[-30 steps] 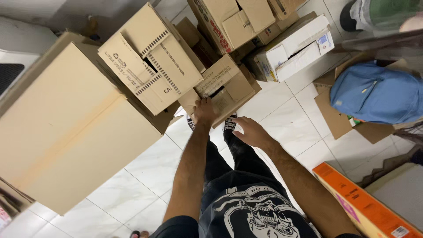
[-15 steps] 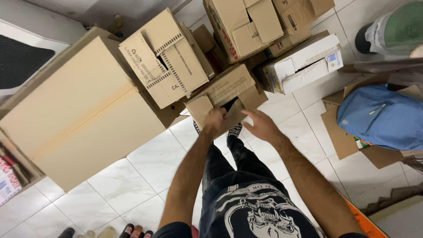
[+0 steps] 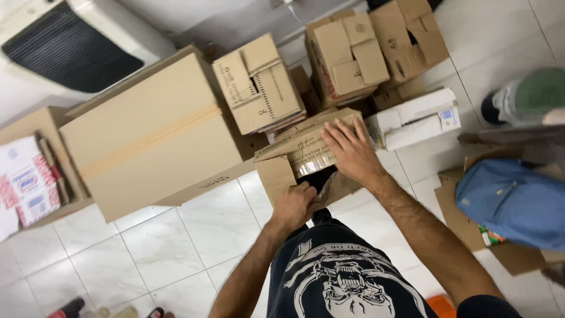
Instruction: The person picks up and unfolds several cardboard boxes, flattens them, and stacks them on top of other boxes.
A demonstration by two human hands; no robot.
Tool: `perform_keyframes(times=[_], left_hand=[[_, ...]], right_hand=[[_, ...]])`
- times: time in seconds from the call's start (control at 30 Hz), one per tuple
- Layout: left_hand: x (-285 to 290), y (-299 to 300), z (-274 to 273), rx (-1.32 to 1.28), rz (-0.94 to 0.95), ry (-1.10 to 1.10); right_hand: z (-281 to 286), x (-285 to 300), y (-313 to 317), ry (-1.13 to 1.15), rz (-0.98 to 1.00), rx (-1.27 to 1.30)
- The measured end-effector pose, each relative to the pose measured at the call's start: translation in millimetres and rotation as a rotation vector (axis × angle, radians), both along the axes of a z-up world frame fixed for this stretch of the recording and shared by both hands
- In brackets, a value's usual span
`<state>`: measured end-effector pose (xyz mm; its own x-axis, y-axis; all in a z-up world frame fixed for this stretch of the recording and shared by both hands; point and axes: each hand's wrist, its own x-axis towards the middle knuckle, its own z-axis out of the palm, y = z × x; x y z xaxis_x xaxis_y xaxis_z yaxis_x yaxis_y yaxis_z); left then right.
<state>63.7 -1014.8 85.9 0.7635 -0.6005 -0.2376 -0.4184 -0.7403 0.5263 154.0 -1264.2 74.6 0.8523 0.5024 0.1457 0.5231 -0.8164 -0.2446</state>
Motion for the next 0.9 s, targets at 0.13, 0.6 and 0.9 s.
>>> perform_keyframes(times=[0.13, 0.6, 0.9], left_hand=[[-41.2, 31.7, 33.1, 0.035, 0.087, -0.024], [-121.8, 171.6, 111.4, -0.436, 0.805, 0.076], [-98.9, 278.1, 64.4, -1.531, 1.188, 0.183]], right_hand=[[-2.7, 15.9, -8.0, -0.099, 0.1, 0.062], [152.1, -32.6, 119.4, 0.528, 0.222, 0.174], [174.7, -176.4, 266.1, 0.214, 0.335, 0.111]])
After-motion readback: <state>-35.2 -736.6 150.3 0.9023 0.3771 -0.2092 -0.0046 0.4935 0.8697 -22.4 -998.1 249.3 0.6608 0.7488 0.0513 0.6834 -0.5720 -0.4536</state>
